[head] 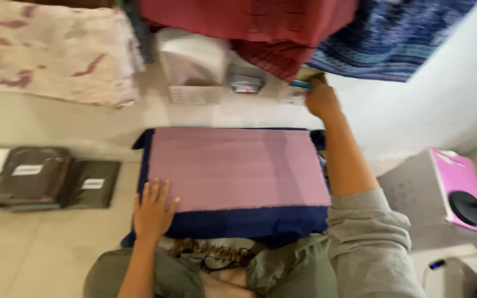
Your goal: Cleaning a piece of fabric with a lint roller and then folding it neatly.
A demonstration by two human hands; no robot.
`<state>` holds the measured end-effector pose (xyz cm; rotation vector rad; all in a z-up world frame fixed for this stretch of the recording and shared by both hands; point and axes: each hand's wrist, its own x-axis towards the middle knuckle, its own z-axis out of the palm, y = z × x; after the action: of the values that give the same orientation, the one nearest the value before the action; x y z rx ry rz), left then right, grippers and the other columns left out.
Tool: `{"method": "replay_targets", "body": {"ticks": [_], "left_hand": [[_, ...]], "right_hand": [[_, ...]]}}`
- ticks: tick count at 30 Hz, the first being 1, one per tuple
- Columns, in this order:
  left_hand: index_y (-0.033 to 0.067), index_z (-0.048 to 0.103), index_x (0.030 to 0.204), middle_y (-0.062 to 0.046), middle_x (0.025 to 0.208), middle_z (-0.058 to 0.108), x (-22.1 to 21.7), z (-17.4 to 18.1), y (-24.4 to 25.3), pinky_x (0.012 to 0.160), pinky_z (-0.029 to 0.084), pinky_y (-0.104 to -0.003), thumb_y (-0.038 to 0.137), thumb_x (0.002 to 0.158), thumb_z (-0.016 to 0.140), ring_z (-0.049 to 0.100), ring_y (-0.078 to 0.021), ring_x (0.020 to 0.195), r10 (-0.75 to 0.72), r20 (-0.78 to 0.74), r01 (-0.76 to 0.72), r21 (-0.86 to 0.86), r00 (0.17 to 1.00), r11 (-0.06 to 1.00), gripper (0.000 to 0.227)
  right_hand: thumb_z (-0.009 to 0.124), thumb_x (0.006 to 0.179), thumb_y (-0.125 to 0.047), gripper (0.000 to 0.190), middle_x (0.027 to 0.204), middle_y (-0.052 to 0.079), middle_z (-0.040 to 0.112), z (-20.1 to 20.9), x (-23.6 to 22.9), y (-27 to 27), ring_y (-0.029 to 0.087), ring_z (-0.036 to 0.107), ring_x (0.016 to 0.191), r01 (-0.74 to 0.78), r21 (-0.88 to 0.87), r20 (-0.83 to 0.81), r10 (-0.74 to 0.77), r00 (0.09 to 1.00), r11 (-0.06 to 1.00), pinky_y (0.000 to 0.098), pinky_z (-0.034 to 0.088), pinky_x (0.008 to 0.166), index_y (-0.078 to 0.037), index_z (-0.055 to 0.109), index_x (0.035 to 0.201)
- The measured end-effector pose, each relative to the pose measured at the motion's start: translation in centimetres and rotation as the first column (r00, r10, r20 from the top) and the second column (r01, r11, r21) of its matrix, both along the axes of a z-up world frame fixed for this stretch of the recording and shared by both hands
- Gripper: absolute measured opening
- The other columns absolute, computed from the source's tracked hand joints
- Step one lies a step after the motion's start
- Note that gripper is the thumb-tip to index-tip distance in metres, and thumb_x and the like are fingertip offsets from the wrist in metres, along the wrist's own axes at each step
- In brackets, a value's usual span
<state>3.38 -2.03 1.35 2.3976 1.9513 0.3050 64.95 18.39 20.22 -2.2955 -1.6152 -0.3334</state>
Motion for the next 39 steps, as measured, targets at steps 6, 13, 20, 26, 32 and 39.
{"method": "replay_targets", "body": {"ticks": [6, 13, 20, 26, 32, 39], "left_hand": [[0.0207, 0.059, 0.145, -0.009, 0.152, 0.058, 0.2, 0.5, -1.1, 0.11, 0.047, -0.058, 0.057, 0.094, 0.057, 0.053, -0.0313, 0.142, -0.043, 0.141, -0.017, 0.402, 0.989, 0.916, 0.063], [0.0064, 0.047, 0.153, -0.014, 0.158, 0.047, -0.1, -2.3, 0.2, 0.123, 0.028, -0.051, 0.046, 0.107, 0.044, 0.039, -0.0332, 0.149, -0.038, 0.366, -0.055, 0.239, 0.93, 0.969, 0.061], [0.0046, 0.056, 0.145, -0.013, 0.152, 0.054, 0.0, -2.8, 0.6, 0.126, 0.024, -0.052, 0.035, 0.107, 0.047, 0.041, -0.0328, 0.148, 0.028, 0.484, -0.13, 0.179, 0.875, 0.975, 0.05], [0.0042, 0.056, 0.145, -0.013, 0.152, 0.054, 0.2, -3.0, 0.8, 0.126, 0.023, -0.053, 0.035, 0.105, 0.048, 0.04, -0.0319, 0.148, 0.045, 0.45, -0.137, 0.174, 0.892, 0.975, 0.051], [0.005, 0.058, 0.143, -0.012, 0.151, 0.055, 0.1, -2.8, 0.4, 0.124, 0.026, -0.053, 0.033, 0.104, 0.051, 0.043, -0.0321, 0.147, 0.016, 0.444, -0.141, 0.251, 0.896, 0.958, 0.048], [0.0025, 0.06, 0.141, -0.017, 0.148, 0.057, -0.1, -1.9, 0.5, 0.121, 0.033, -0.055, 0.032, 0.104, 0.053, 0.048, -0.0362, 0.143, -0.004, 0.47, -0.128, 0.249, 0.883, 0.96, 0.048]], "right_hand": [[0.065, 0.105, 0.002, 0.045, 0.121, 0.041, 0.063, 9.4, -17.7, -20.4, 0.058, 0.062, 0.109, -0.334, 0.598, 0.235, 0.238, 0.942, 0.729, 0.0603, 0.049, 0.094, 0.013, 0.054, 0.147], [0.043, 0.087, 0.005, 0.059, 0.139, 0.018, 0.063, -5.2, -31.3, -30.2, 0.038, 0.059, 0.128, -0.437, 0.238, -0.371, 0.497, 0.784, 0.867, 0.0511, 0.043, 0.11, -0.008, 0.053, 0.144], [0.054, 0.101, -0.023, 0.045, 0.105, 0.013, 0.061, -14.1, -41.0, -22.4, 0.044, 0.06, 0.054, -0.548, -0.002, -0.139, 0.542, 0.829, 0.837, 0.0541, 0.047, 0.044, -0.02, 0.051, 0.145], [0.048, 0.103, -0.029, 0.047, 0.113, 0.021, 0.059, -16.6, -46.6, -8.4, 0.053, 0.064, 0.072, -0.527, -0.016, -0.247, 0.508, 0.825, 0.849, 0.0653, 0.047, 0.055, -0.022, 0.044, 0.149], [0.055, 0.102, -0.021, 0.042, 0.103, 0.021, 0.059, -16.7, -45.7, -9.8, 0.05, 0.06, 0.067, -0.57, 0.13, -0.25, 0.583, 0.773, 0.811, 0.0593, 0.046, 0.05, -0.02, 0.052, 0.143], [0.06, 0.097, -0.025, 0.048, 0.104, 0.007, 0.064, -14.1, -39.2, -30.1, 0.039, 0.065, 0.053, -0.435, -0.018, -0.201, 0.423, 0.883, 0.9, 0.0525, 0.05, 0.042, -0.026, 0.053, 0.145]]}}
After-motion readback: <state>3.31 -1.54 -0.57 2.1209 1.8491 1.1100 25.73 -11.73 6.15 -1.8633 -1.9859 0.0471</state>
